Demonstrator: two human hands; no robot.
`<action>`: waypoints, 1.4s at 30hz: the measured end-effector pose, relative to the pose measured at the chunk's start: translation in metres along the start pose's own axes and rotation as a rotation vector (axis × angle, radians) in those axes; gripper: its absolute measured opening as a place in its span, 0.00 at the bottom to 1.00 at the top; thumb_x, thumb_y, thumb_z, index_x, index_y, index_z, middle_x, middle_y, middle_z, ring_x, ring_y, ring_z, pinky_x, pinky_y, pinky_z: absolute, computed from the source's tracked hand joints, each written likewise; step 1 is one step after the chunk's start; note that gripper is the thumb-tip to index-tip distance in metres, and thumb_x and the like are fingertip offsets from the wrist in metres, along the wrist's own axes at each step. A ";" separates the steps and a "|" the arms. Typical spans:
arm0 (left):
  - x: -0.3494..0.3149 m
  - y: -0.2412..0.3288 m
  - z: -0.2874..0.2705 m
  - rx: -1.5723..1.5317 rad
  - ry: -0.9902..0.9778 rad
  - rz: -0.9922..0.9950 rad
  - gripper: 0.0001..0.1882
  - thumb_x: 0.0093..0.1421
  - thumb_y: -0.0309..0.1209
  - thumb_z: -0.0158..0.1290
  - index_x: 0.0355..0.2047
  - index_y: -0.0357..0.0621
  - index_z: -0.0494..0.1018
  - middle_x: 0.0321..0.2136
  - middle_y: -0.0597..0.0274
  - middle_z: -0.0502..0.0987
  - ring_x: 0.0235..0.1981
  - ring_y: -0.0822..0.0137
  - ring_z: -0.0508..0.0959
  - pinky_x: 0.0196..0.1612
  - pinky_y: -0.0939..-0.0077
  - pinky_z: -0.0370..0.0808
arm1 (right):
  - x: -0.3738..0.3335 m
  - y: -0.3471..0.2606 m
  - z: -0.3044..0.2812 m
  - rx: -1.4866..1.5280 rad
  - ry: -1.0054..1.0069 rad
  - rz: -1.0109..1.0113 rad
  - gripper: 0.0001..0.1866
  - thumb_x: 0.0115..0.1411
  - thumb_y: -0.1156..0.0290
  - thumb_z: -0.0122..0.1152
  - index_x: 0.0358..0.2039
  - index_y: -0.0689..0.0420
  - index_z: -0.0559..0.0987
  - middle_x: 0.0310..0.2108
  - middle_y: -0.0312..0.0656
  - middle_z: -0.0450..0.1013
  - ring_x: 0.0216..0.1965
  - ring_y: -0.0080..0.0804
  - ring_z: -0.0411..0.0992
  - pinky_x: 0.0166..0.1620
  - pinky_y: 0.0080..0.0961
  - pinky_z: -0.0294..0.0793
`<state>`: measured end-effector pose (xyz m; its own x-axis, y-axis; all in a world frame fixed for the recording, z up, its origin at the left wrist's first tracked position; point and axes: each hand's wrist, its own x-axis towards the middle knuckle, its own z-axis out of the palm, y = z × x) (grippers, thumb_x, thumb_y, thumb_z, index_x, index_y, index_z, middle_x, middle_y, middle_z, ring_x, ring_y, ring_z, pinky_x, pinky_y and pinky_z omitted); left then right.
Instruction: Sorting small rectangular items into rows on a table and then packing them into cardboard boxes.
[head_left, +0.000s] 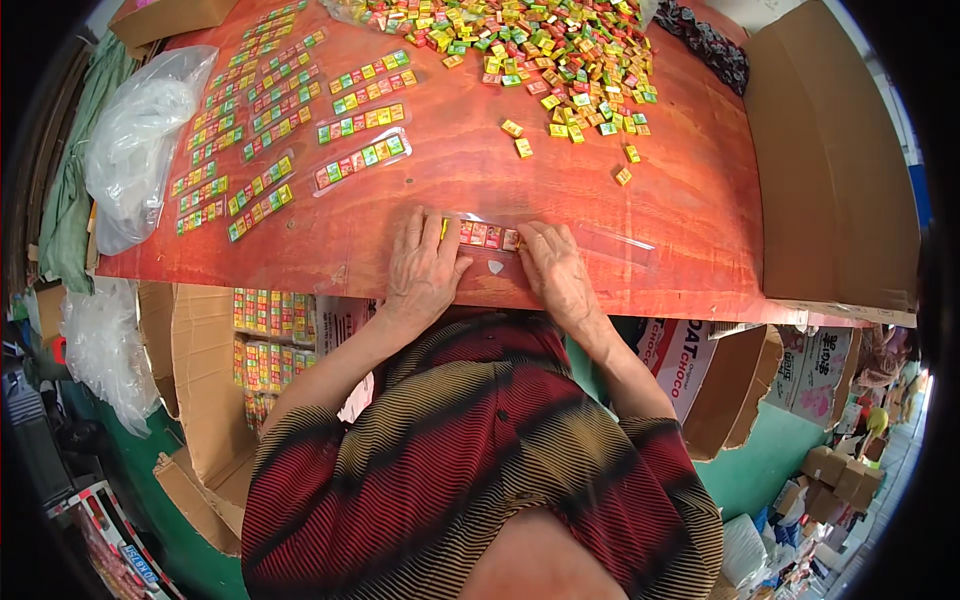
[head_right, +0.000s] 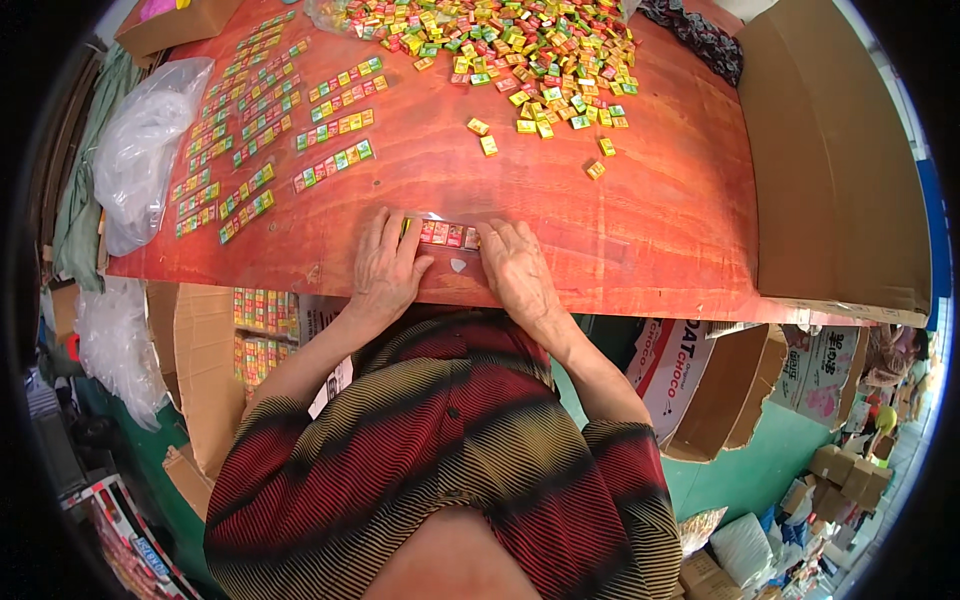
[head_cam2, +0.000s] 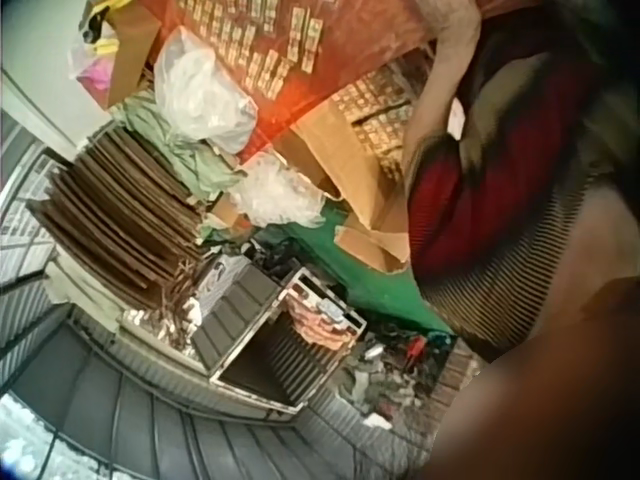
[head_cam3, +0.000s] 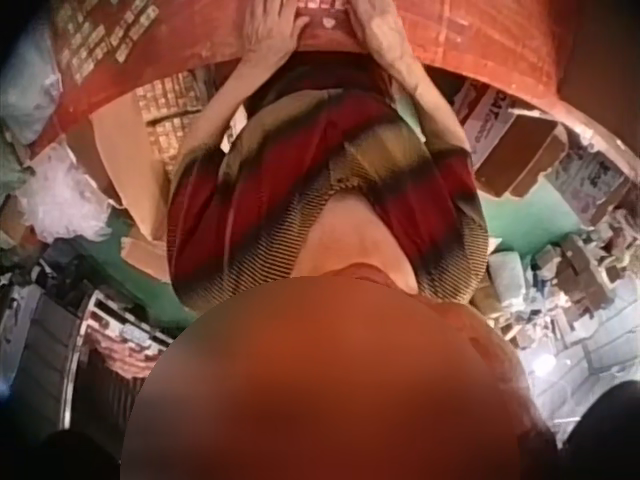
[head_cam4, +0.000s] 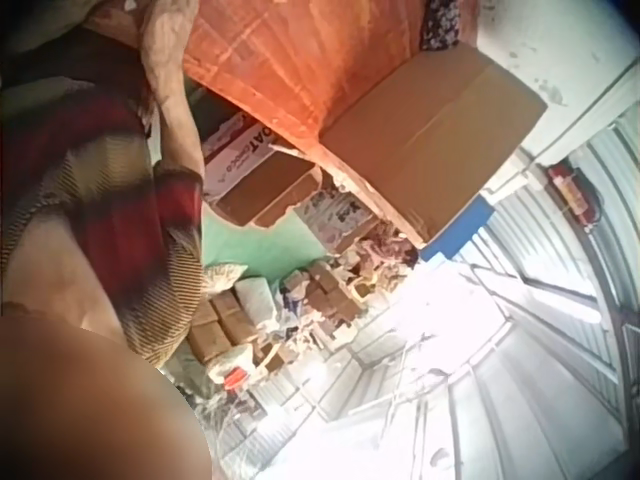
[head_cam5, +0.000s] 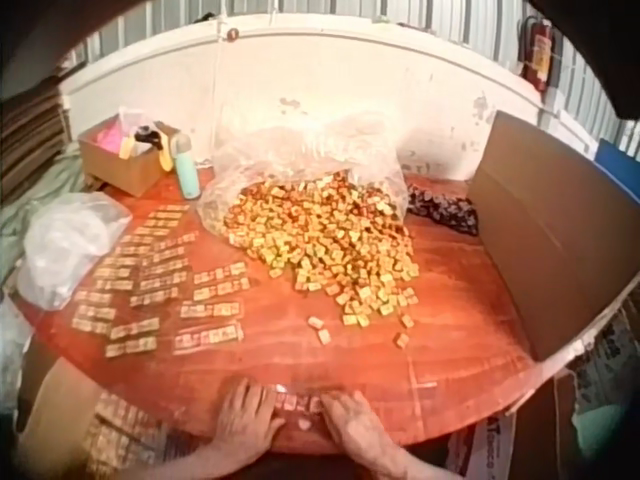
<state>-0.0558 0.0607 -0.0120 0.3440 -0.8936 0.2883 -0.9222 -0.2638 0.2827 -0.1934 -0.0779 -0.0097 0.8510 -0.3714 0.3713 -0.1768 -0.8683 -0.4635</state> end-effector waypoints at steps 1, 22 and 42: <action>0.000 0.000 -0.001 0.001 0.000 -0.002 0.27 0.49 0.35 0.51 0.47 0.33 0.61 0.45 0.44 0.61 0.49 0.44 0.61 0.49 0.53 0.61 | -0.001 0.001 0.001 -0.071 -0.016 -0.032 0.16 0.49 0.80 0.53 0.40 0.66 0.68 0.35 0.52 0.68 0.36 0.48 0.66 0.42 0.35 0.66; 0.002 -0.003 -0.001 -0.103 0.058 0.002 0.25 0.47 0.30 0.53 0.46 0.36 0.62 0.45 0.47 0.62 0.48 0.46 0.62 0.48 0.56 0.61 | 0.004 0.017 -0.005 0.517 -0.118 0.466 0.26 0.49 0.82 0.56 0.50 0.62 0.61 0.34 0.42 0.69 0.35 0.26 0.69 0.38 0.21 0.69; -0.003 -0.007 -0.001 -0.162 0.071 -0.006 0.15 0.49 0.25 0.50 0.39 0.40 0.69 0.47 0.49 0.63 0.50 0.46 0.62 0.50 0.56 0.60 | 0.014 -0.002 -0.020 0.239 -0.117 0.232 0.24 0.46 0.81 0.54 0.47 0.61 0.64 0.34 0.52 0.68 0.37 0.48 0.66 0.40 0.35 0.67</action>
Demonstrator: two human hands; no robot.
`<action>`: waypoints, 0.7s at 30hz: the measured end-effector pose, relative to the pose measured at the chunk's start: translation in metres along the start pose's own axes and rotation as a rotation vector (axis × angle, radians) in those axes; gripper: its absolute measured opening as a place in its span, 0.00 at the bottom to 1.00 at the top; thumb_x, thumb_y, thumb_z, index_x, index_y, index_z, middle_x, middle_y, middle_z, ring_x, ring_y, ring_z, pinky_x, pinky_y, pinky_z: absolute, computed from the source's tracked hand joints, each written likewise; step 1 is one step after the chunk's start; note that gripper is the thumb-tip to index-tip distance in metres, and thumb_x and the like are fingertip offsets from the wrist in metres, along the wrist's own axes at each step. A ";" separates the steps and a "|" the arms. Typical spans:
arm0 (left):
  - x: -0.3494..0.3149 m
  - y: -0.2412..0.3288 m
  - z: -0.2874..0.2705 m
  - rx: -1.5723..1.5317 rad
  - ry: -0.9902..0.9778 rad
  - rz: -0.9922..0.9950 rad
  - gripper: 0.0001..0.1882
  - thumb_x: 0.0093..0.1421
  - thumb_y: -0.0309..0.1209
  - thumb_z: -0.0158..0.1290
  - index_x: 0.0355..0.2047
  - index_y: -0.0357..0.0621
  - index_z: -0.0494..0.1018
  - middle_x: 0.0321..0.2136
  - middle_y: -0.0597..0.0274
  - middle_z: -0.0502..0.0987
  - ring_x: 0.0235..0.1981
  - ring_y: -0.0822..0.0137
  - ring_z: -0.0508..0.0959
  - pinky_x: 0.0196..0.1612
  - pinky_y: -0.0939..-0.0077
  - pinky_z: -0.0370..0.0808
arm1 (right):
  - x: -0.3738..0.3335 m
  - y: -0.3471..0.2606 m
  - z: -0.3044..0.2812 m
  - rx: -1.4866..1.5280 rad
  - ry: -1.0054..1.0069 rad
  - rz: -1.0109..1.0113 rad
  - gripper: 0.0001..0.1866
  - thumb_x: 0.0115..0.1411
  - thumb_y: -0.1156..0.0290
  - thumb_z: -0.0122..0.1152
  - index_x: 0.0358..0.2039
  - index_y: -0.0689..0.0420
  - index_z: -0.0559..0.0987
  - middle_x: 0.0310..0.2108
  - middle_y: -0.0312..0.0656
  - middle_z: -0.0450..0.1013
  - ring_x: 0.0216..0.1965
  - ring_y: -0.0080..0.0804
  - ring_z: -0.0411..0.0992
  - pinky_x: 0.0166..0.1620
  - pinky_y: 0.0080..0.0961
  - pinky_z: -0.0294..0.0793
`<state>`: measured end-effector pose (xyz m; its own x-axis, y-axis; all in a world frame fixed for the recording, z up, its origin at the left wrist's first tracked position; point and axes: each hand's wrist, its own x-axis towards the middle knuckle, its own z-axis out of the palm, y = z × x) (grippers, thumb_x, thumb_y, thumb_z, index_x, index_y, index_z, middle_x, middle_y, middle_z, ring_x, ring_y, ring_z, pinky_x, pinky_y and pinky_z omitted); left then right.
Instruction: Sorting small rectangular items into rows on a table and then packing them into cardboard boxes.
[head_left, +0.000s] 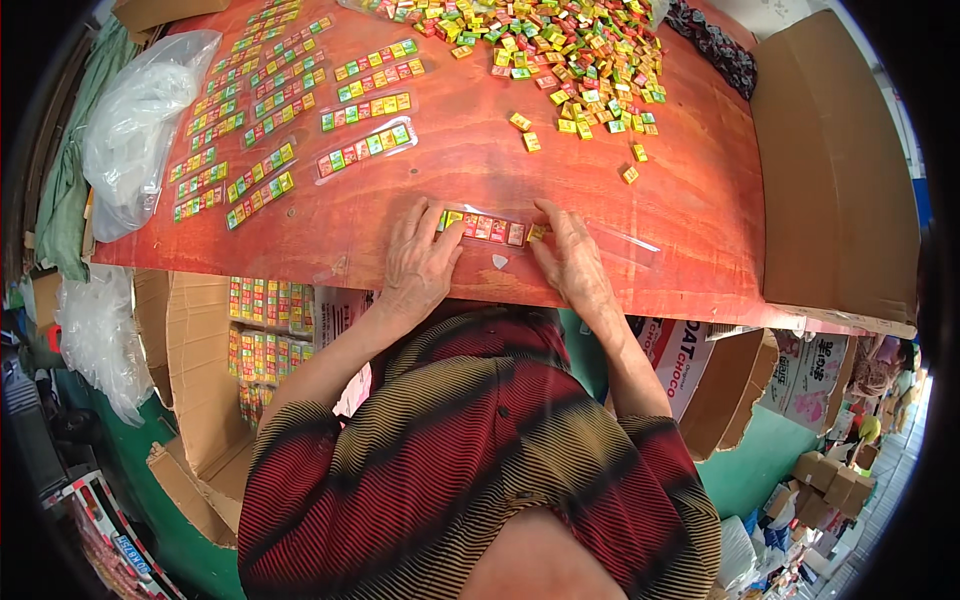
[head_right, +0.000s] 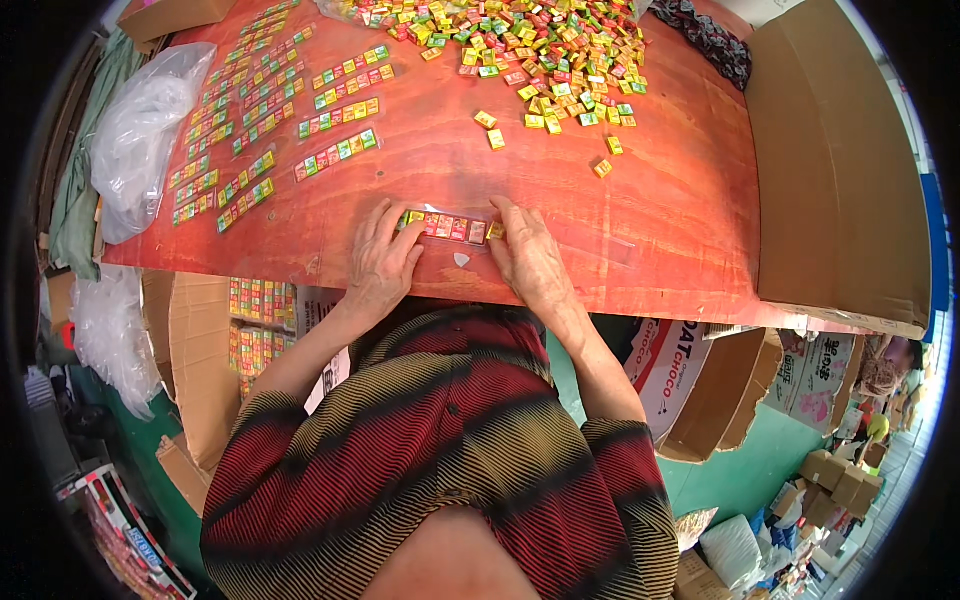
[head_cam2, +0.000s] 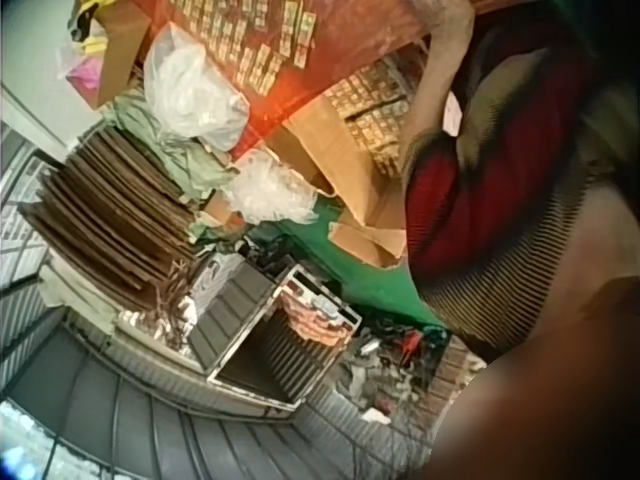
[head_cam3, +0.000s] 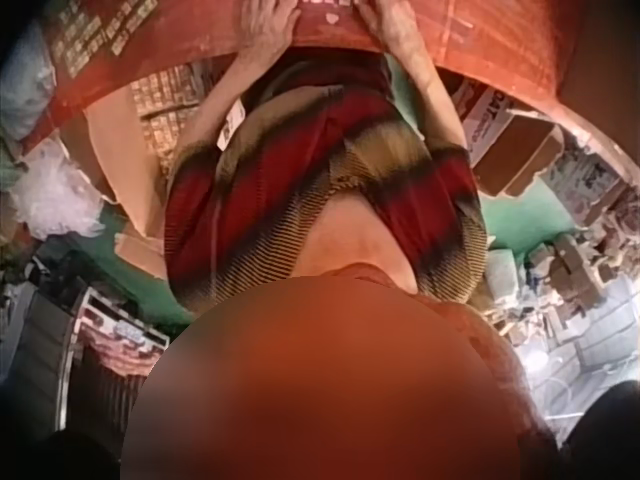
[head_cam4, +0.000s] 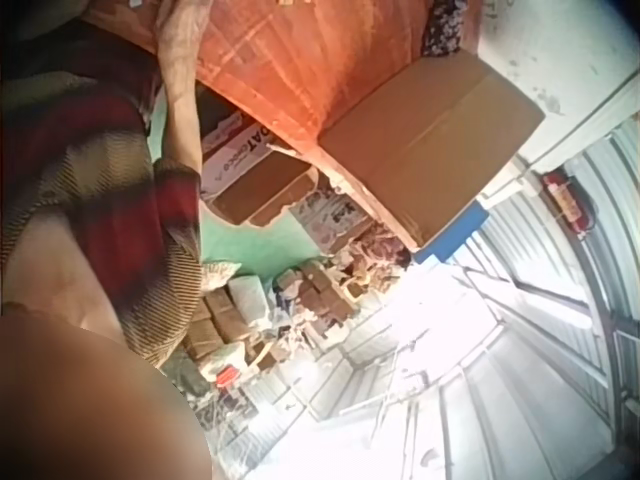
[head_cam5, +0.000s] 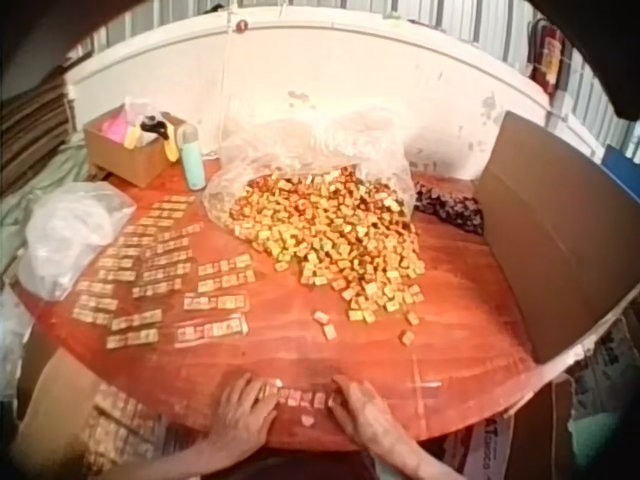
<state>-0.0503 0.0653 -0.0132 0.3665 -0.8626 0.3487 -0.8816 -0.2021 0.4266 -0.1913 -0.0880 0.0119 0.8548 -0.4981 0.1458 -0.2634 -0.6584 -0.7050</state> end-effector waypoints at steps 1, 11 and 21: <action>0.000 0.000 0.000 0.007 0.001 0.004 0.15 0.49 0.25 0.50 0.40 0.41 0.69 0.47 0.49 0.63 0.50 0.46 0.62 0.50 0.56 0.61 | 0.000 0.000 0.000 -0.003 0.001 0.005 0.24 0.46 0.81 0.54 0.46 0.62 0.64 0.34 0.52 0.68 0.37 0.48 0.65 0.40 0.36 0.67; -0.001 -0.001 0.002 0.040 0.003 0.008 0.16 0.51 0.28 0.49 0.42 0.44 0.69 0.47 0.50 0.63 0.50 0.46 0.62 0.49 0.56 0.61 | 0.003 -0.002 0.004 -0.170 -0.008 -0.081 0.23 0.47 0.80 0.54 0.46 0.61 0.65 0.35 0.51 0.68 0.39 0.48 0.65 0.42 0.35 0.66; 0.005 0.002 -0.004 0.022 -0.035 -0.006 0.19 0.50 0.30 0.50 0.45 0.46 0.68 0.43 0.50 0.63 0.47 0.47 0.63 0.48 0.57 0.61 | 0.005 -0.004 -0.001 -0.083 0.001 -0.040 0.22 0.45 0.81 0.54 0.44 0.63 0.66 0.33 0.52 0.68 0.37 0.50 0.65 0.41 0.37 0.66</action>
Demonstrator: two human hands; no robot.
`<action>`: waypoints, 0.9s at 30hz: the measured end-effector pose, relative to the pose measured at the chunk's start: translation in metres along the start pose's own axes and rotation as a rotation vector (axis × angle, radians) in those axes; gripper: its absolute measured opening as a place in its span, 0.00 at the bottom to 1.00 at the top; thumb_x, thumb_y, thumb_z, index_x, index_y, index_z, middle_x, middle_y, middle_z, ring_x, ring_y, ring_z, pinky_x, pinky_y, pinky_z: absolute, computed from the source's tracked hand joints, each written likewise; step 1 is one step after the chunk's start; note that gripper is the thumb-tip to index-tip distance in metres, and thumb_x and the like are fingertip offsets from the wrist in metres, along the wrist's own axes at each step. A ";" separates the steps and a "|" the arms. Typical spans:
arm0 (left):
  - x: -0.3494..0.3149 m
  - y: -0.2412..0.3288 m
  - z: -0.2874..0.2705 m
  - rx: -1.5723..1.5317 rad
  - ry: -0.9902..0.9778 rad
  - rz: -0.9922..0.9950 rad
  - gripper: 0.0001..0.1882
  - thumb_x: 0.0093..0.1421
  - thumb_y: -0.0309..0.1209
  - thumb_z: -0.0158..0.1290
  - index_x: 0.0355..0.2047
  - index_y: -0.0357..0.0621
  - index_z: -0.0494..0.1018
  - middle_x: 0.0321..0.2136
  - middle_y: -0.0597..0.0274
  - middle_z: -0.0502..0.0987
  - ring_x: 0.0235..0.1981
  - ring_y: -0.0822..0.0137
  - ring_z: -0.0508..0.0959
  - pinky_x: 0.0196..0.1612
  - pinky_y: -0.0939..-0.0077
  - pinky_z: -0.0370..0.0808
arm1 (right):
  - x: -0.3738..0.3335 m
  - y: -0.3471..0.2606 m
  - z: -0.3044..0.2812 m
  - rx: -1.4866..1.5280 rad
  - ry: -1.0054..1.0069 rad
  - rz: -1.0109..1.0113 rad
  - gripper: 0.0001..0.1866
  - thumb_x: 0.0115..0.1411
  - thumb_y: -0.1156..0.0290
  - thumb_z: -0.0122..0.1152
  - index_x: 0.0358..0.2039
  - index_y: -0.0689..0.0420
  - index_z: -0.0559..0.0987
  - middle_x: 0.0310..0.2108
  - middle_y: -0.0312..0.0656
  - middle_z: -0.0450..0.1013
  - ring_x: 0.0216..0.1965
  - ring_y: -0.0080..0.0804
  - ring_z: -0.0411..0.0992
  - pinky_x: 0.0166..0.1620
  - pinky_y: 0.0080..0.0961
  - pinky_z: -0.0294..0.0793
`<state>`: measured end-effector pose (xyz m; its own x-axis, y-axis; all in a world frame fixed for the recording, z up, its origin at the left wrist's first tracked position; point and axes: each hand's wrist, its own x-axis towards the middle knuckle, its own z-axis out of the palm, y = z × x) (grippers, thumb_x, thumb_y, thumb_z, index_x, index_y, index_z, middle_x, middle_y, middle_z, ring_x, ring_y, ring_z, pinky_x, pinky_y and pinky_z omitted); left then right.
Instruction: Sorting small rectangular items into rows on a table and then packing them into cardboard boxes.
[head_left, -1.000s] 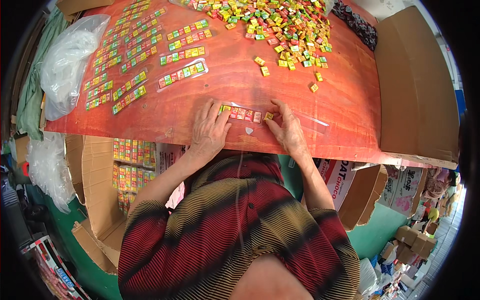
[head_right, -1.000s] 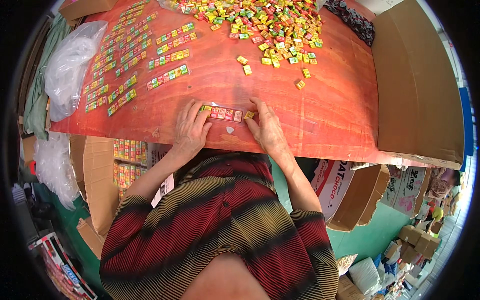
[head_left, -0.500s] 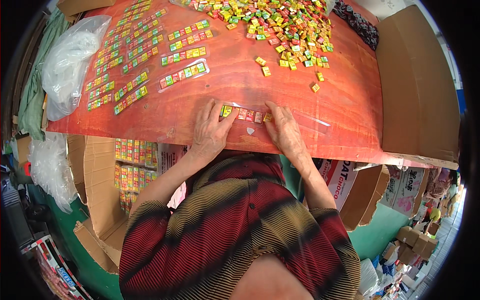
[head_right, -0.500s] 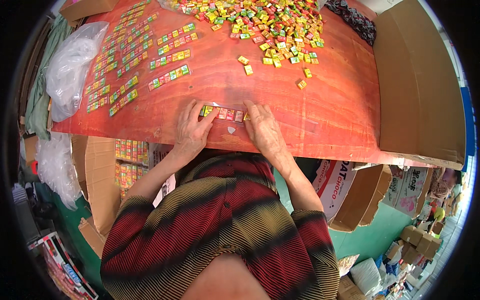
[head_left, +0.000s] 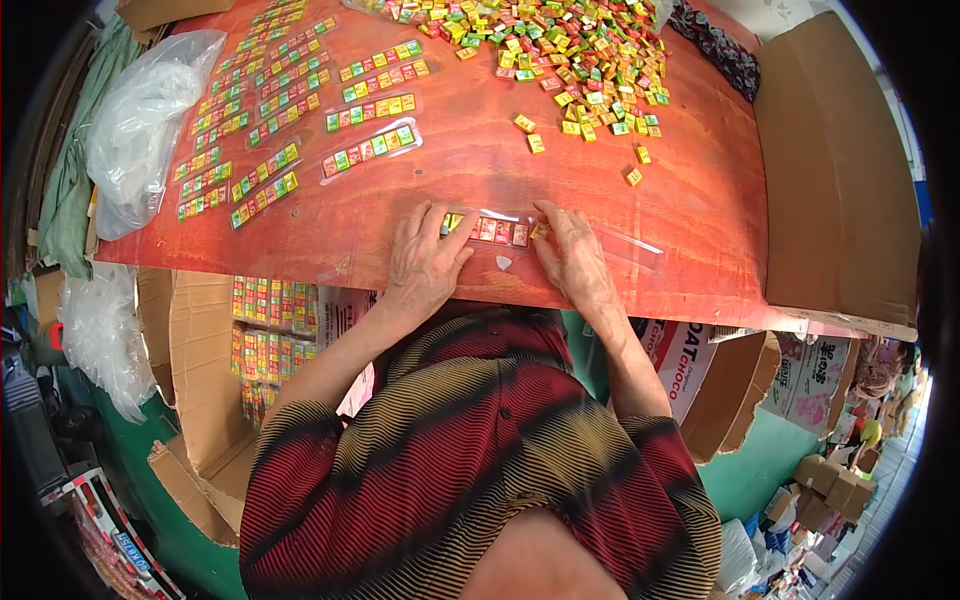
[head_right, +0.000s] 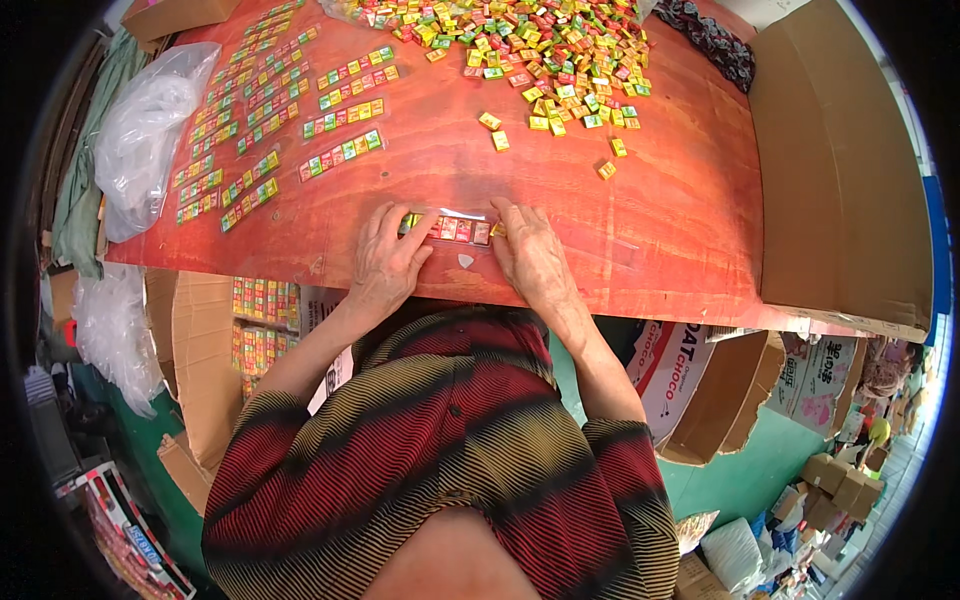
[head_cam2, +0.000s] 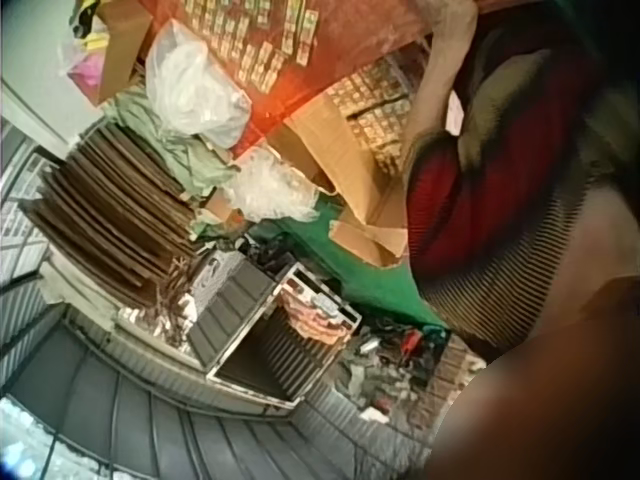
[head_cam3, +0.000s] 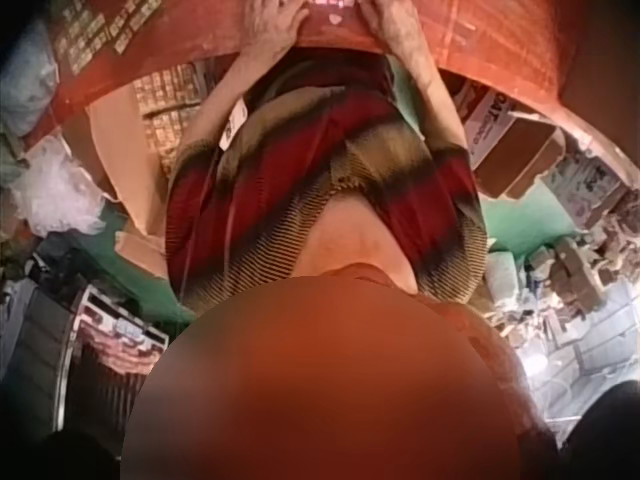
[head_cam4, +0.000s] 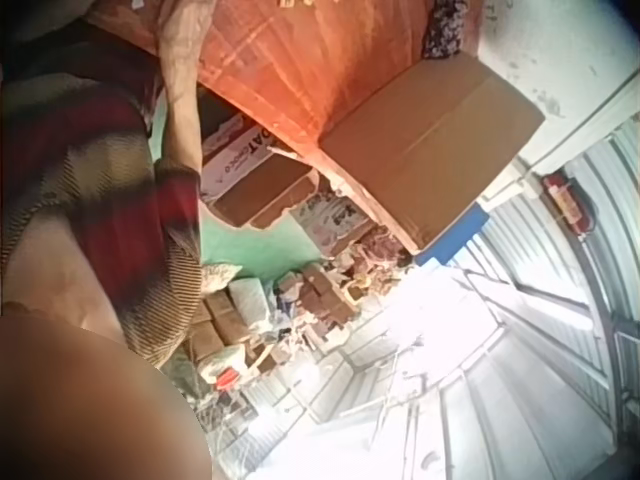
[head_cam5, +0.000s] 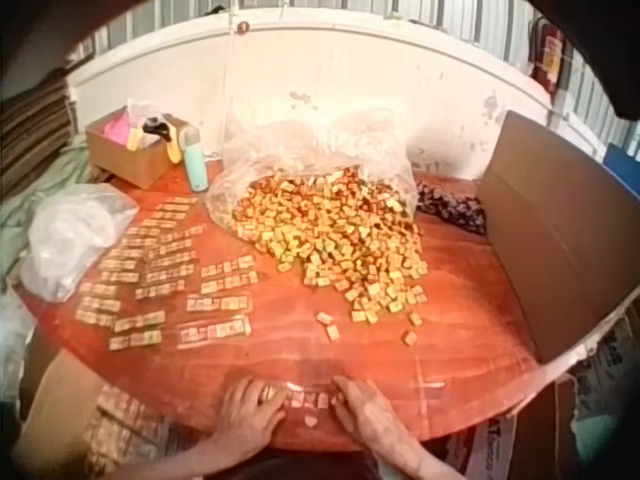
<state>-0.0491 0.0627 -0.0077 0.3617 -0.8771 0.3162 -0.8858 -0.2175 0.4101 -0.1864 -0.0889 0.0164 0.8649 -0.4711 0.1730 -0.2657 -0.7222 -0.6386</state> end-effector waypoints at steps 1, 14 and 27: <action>0.001 0.000 0.000 0.004 -0.002 -0.001 0.20 0.50 0.31 0.51 0.45 0.47 0.68 0.42 0.49 0.64 0.46 0.47 0.63 0.48 0.57 0.61 | 0.000 0.000 0.000 0.003 -0.013 -0.005 0.22 0.45 0.81 0.54 0.44 0.63 0.66 0.33 0.51 0.68 0.37 0.50 0.65 0.41 0.36 0.66; 0.010 0.003 0.005 -0.002 0.003 0.063 0.19 0.48 0.34 0.54 0.43 0.48 0.71 0.46 0.47 0.62 0.49 0.45 0.60 0.49 0.56 0.59 | -0.006 0.004 0.002 0.054 -0.019 0.039 0.21 0.48 0.79 0.55 0.45 0.60 0.67 0.37 0.50 0.69 0.40 0.45 0.67 0.43 0.34 0.67; 0.013 -0.002 0.005 0.010 0.025 0.066 0.23 0.43 0.34 0.56 0.42 0.47 0.69 0.38 0.56 0.66 0.44 0.55 0.64 0.42 0.62 0.60 | 0.006 -0.008 0.001 -0.327 -0.121 -0.188 0.15 0.44 0.81 0.49 0.36 0.64 0.68 0.26 0.49 0.67 0.31 0.47 0.65 0.37 0.35 0.67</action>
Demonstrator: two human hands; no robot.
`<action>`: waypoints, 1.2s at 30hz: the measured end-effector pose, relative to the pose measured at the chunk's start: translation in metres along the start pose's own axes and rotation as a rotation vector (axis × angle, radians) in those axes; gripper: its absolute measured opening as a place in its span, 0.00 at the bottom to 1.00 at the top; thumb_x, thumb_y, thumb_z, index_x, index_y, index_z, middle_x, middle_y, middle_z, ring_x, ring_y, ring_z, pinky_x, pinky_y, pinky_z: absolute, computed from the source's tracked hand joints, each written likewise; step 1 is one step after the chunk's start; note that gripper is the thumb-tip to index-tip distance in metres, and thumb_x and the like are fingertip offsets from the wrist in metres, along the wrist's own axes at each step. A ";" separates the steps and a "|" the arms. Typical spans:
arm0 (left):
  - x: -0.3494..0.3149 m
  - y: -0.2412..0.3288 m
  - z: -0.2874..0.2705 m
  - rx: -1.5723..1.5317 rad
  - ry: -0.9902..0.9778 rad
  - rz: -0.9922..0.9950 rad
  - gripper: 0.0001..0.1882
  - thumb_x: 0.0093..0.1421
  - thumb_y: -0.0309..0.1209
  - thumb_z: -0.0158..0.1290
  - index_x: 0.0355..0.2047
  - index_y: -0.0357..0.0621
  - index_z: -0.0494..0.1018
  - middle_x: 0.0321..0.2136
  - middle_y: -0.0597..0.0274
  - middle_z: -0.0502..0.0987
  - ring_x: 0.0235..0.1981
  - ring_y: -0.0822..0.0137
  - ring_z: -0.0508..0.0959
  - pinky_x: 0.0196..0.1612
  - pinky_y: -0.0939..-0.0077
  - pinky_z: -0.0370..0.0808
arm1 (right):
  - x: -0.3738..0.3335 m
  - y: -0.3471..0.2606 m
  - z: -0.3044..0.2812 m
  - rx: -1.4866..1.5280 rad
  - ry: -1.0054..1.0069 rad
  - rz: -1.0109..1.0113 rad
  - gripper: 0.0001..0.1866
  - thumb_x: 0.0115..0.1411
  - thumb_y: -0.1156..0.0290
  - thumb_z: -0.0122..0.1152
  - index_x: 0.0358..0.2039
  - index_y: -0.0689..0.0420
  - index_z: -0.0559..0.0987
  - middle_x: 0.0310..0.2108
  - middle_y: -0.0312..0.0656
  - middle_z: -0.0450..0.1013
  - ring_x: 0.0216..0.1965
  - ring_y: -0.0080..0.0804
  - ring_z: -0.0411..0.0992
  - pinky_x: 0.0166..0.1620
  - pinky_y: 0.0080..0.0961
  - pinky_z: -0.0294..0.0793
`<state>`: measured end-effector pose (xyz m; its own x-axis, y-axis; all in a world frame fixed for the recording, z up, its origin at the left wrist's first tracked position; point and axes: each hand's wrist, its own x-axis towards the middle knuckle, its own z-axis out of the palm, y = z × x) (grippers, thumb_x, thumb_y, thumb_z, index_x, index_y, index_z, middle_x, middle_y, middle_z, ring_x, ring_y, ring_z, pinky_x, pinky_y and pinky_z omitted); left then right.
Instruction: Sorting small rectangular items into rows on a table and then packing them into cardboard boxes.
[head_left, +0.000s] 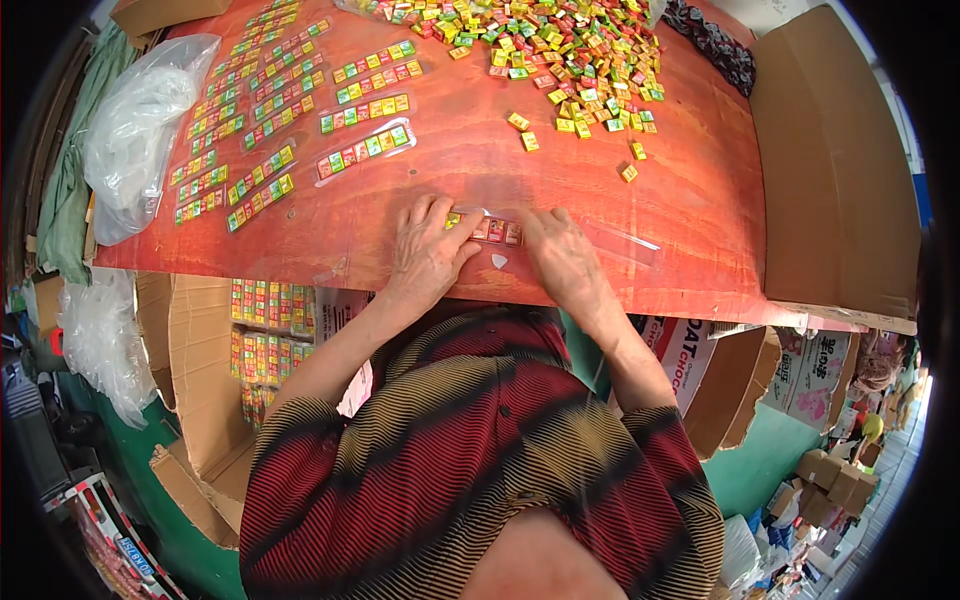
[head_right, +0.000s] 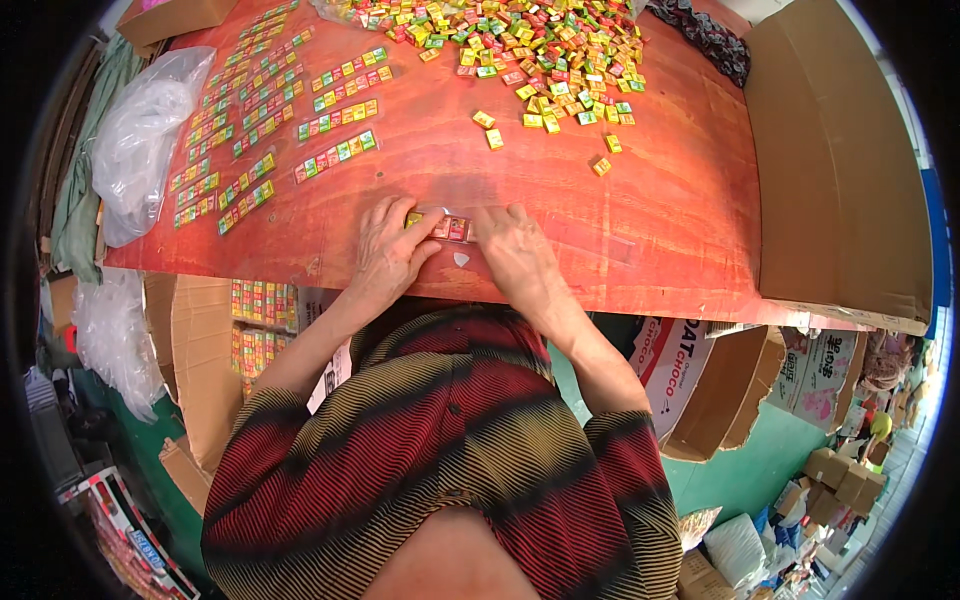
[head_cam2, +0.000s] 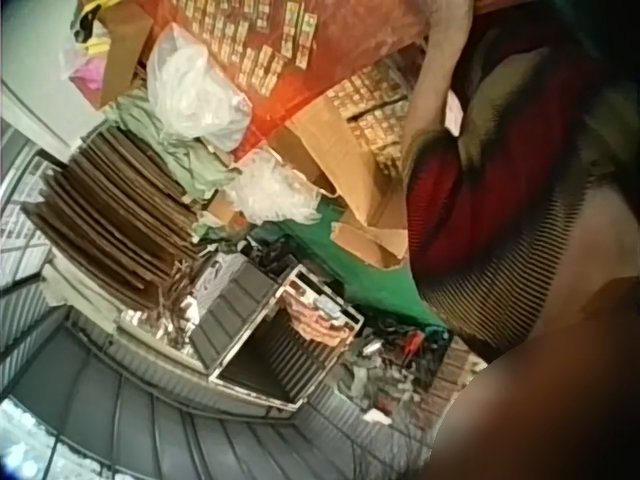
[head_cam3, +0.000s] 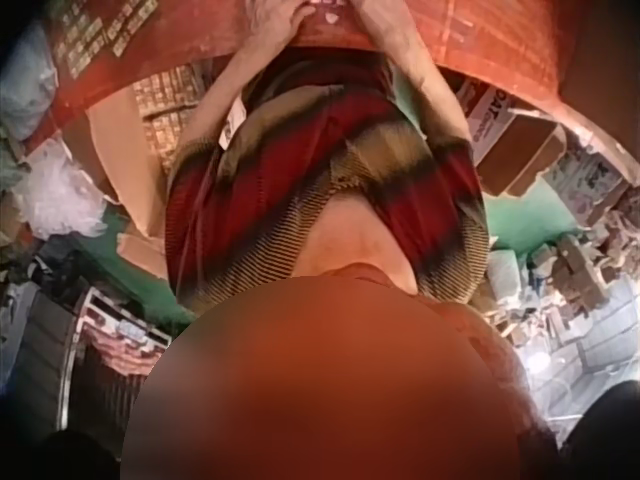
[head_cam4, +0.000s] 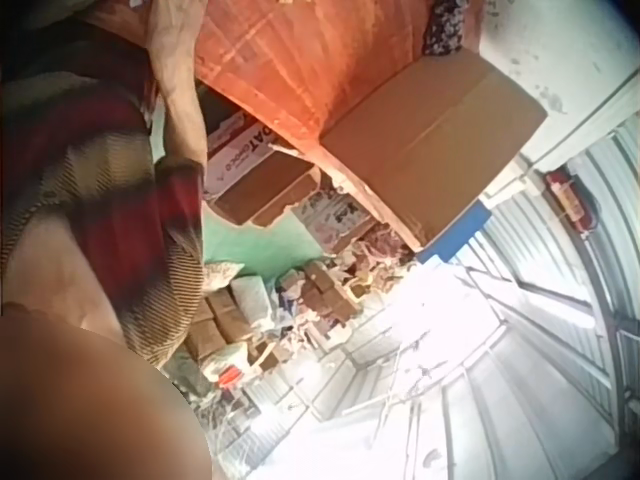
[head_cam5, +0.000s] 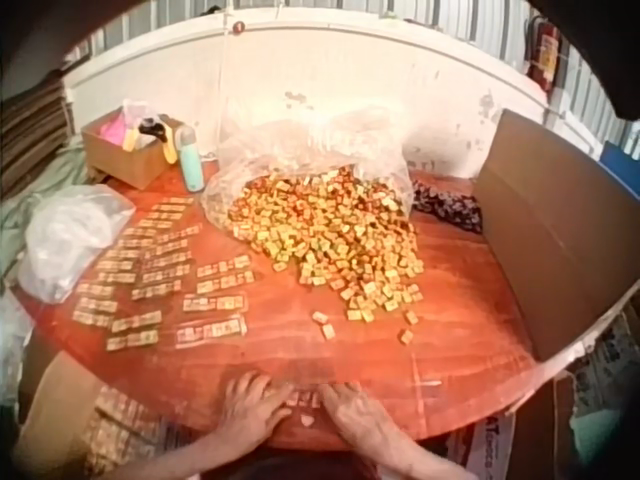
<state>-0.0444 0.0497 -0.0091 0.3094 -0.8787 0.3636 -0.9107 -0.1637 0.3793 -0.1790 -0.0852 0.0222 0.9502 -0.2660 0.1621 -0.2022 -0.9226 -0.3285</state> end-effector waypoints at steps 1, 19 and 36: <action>0.000 -0.001 0.000 -0.014 0.003 -0.010 0.24 0.43 0.34 0.56 0.43 0.45 0.68 0.38 0.56 0.67 0.44 0.55 0.64 0.42 0.62 0.60 | 0.000 0.002 -0.003 0.098 0.001 0.015 0.19 0.44 0.82 0.50 0.41 0.65 0.67 0.28 0.52 0.68 0.32 0.49 0.65 0.37 0.35 0.67; 0.000 -0.004 -0.001 -0.119 0.033 -0.099 0.33 0.41 0.34 0.59 0.48 0.37 0.61 0.40 0.53 0.69 0.44 0.55 0.66 0.45 0.63 0.61 | 0.003 -0.001 0.002 0.051 0.022 -0.018 0.10 0.43 0.80 0.51 0.29 0.64 0.67 0.29 0.50 0.67 0.32 0.45 0.65 0.35 0.35 0.66; -0.004 -0.007 -0.002 -0.230 -0.006 -0.183 0.35 0.42 0.36 0.59 0.50 0.40 0.60 0.43 0.49 0.67 0.46 0.52 0.65 0.50 0.61 0.59 | 0.008 -0.003 0.008 0.118 -0.095 0.017 0.20 0.45 0.77 0.58 0.40 0.64 0.67 0.33 0.50 0.67 0.37 0.47 0.66 0.38 0.34 0.68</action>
<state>-0.0386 0.0550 -0.0111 0.4606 -0.8466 0.2668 -0.7535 -0.2141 0.6216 -0.1689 -0.0823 0.0169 0.9662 -0.2485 0.0683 -0.1947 -0.8774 -0.4384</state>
